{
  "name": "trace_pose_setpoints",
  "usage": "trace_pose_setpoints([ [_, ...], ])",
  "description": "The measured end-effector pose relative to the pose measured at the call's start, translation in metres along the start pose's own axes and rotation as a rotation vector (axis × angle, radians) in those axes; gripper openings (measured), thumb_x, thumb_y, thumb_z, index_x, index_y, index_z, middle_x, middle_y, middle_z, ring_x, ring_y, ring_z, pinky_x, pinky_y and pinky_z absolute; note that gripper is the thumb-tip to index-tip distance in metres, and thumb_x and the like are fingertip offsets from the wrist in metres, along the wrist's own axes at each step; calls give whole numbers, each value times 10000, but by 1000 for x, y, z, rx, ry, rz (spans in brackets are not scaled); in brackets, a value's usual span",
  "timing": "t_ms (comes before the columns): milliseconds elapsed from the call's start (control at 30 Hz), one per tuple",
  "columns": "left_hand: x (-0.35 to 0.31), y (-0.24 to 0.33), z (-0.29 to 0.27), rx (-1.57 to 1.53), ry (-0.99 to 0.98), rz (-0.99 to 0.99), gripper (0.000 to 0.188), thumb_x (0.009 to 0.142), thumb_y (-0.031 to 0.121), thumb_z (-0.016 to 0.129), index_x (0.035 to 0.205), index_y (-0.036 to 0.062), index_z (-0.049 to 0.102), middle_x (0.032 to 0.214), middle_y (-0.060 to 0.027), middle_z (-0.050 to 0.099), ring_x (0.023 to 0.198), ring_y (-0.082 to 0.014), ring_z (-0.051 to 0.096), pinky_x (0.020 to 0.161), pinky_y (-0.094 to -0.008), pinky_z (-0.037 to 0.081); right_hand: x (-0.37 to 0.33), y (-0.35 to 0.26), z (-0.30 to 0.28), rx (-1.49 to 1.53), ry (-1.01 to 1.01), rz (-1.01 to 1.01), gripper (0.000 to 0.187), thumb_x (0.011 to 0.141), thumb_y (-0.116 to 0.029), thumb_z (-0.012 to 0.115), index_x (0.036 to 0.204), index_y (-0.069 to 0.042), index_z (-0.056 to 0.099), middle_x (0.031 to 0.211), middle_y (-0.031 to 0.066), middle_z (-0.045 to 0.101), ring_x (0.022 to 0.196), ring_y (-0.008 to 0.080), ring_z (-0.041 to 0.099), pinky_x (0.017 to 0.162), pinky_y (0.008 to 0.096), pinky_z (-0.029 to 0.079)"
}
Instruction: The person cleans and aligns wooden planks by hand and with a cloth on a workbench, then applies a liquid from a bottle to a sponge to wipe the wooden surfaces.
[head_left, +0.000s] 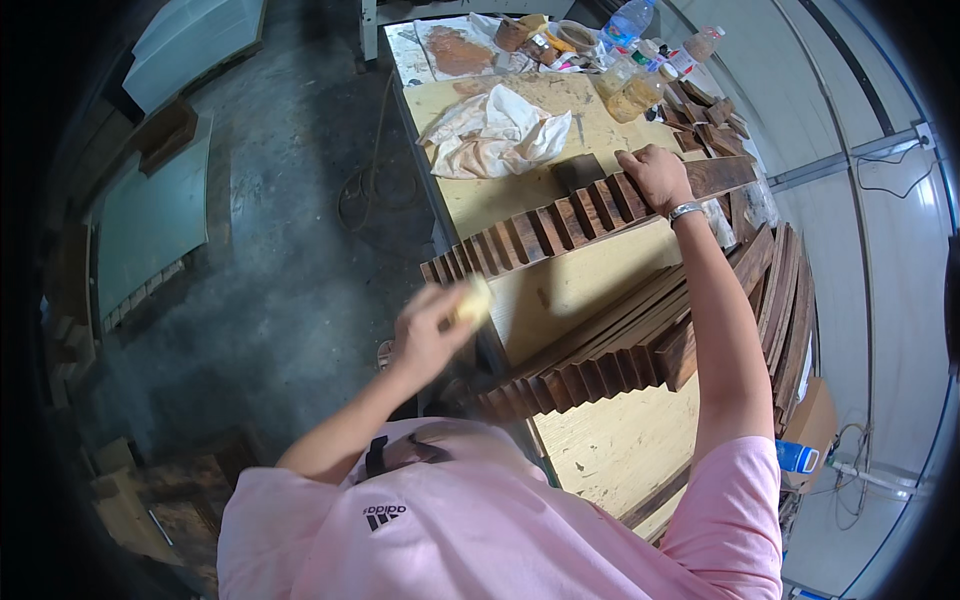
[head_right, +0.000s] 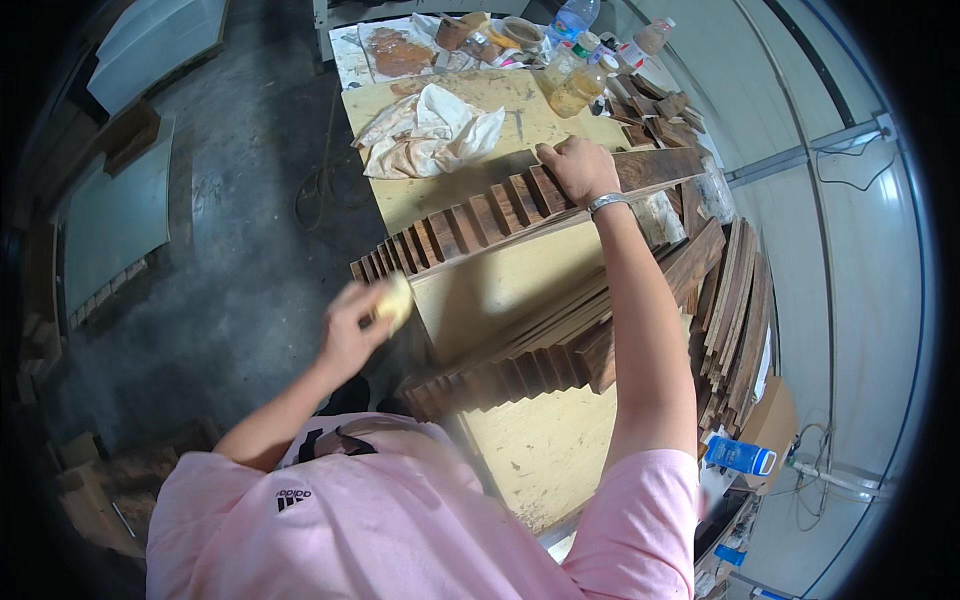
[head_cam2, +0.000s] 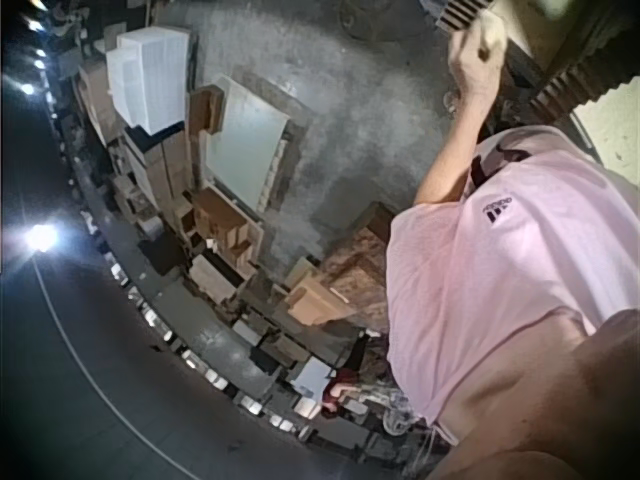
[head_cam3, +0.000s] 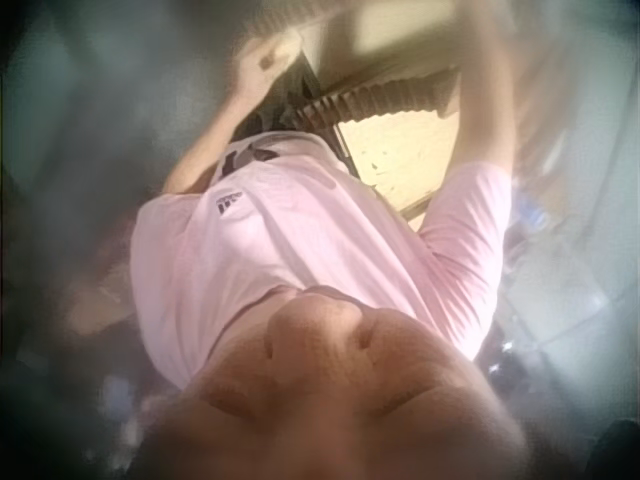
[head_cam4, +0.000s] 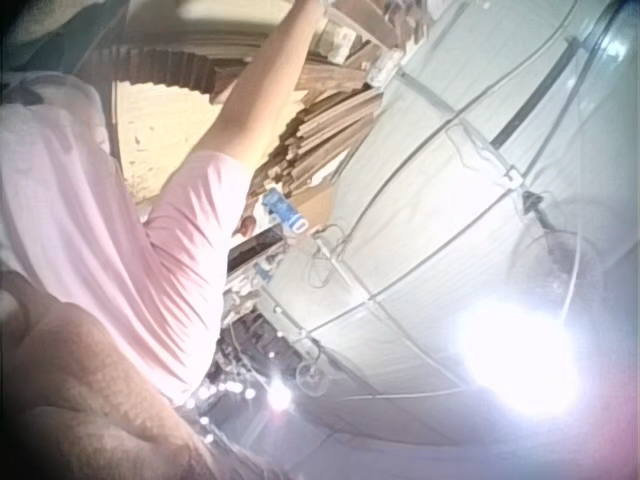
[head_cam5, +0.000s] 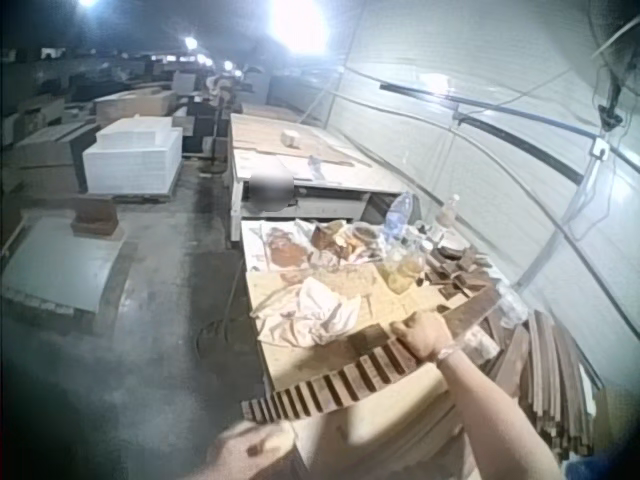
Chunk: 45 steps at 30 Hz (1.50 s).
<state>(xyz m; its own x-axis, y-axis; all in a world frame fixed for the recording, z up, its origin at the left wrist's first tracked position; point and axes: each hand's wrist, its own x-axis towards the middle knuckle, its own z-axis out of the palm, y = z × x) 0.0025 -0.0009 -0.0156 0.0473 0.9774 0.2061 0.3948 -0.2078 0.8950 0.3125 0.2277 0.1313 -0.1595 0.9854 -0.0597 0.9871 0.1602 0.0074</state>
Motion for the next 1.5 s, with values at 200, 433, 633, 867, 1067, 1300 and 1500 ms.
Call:
trace_pose_setpoints([
  [200, 46, -8, -19, -63, 188, -29, 423, 754, 48, 758, 1173, 52, 697, 990, -145, 669, 894, -286, 650, 804, -352, 517, -6, -10, -9, 3, -7, -27, 509, 910, -452, 462, 770, -14, 681, 857, 266, 664, 865, 452, 637, 828, 502, 501],
  [433, -7, -1, -19, 157, -109, 93, 387, 704, 85, 770, 1088, 121, 747, 918, -95, 640, 869, -264, 622, 800, -372, 526, -5, -3, -3, -48, -27, -34, 472, 921, -429, 449, 826, -29, 680, 901, 251, 666, 876, 459, 631, 823, 499, 501],
  [633, 55, 1, -39, 225, 200, 141, 409, 739, 65, 741, 1146, 85, 706, 990, -112, 644, 898, -299, 603, 802, -396, 502, -1, -3, -5, -47, -54, -2, 473, 924, -447, 446, 873, -47, 693, 947, 244, 668, 920, 446, 631, 840, 495, 497],
  [867, 8, -10, -36, 222, -113, 56, 373, 731, 59, 748, 1100, 114, 741, 988, -82, 655, 939, -278, 608, 831, -385, 512, -4, -10, -9, -20, -106, 46, 513, 908, -474, 450, 868, -30, 705, 961, 241, 680, 927, 436, 636, 853, 489, 495],
  [1067, 67, -14, -42, 299, 153, 31, 385, 771, 23, 716, 1148, 99, 704, 1010, -77, 646, 959, -289, 583, 847, -387, 490, -1, -3, -3, 26, -39, 80, 550, 889, -493, 465, 824, 0, 702, 935, 265, 676, 932, 436, 641, 866, 477, 496],
  [1300, 39, -18, -46, 305, -41, 88, 357, 759, -18, 700, 1088, 116, 736, 995, -55, 644, 943, -270, 579, 843, -388, 490, -1, -4, -4, 51, -43, 93, 549, 882, -489, 483, 797, 10, 696, 889, 276, 671, 883, 455, 640, 846, 490, 499],
  [1500, 67, -27, -45, 413, 3, 53, 350, 774, 23, 702, 1110, 119, 723, 1026, -51, 634, 981, -272, 571, 851, -395, 490, 0, 0, 2, 72, 22, 69, 553, 876, -493, 505, 780, 12, 706, 842, 283, 666, 862, 455, 643, 839, 491, 504],
])
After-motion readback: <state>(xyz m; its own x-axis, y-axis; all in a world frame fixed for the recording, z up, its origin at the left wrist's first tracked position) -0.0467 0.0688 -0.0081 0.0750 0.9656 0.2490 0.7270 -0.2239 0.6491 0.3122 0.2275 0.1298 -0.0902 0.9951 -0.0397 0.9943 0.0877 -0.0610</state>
